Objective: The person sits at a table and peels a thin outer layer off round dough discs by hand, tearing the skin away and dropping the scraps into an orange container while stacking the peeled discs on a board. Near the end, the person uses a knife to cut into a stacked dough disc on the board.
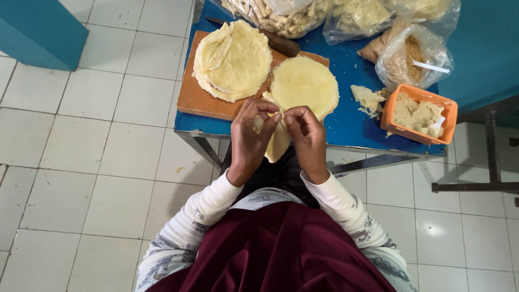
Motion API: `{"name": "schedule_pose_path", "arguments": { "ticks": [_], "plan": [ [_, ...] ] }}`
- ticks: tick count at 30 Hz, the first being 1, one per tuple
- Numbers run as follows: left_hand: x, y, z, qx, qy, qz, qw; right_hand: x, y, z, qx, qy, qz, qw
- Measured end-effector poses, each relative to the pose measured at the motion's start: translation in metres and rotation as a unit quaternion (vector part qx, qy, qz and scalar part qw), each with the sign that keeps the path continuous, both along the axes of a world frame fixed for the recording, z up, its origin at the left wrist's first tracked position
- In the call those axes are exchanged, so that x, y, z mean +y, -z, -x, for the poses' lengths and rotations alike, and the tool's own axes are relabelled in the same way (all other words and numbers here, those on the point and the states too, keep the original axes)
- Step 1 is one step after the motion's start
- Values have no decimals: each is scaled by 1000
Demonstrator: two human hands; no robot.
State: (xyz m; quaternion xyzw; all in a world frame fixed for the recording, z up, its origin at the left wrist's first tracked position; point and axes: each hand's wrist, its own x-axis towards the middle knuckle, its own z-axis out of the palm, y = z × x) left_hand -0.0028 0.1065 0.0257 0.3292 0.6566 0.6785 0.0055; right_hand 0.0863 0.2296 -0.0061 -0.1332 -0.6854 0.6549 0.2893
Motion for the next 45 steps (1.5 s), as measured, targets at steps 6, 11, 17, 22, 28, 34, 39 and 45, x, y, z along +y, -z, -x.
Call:
{"name": "schedule_pose_path", "arguments": {
  "ticks": [6, 11, 17, 22, 28, 34, 39, 45],
  "plan": [
    [-2, -4, 0, 27, -6, 36, 999, -5, -2, -4, 11, -16, -6, 1000],
    [-9, -4, -3, 28, 25, 21, 999, -2, -3, -5, 3, -23, 38, 999],
    [-9, -3, -5, 21, 36, 33, 999, -3, -5, -9, 5, -37, 80, 996],
    [-14, -2, -7, 43, 85, 33, 995, 1, 0, -12, -5, -41, 52, 998],
    [-18, 4, -6, 16, 145, -39, 989, 4, 0, -12, 21, -92, 295, 951],
    [-11, 3, -4, -175, 195, -109, 959, 3, -12, -7, 73, -124, 234, 962],
    [8, -5, 10, 45, 78, -34, 995, 13, -24, -1, 138, -144, 205, 958],
    [13, -18, 27, -103, 124, -101, 982, 18, -23, 7, 205, -253, 498, 804]
  ]
}}
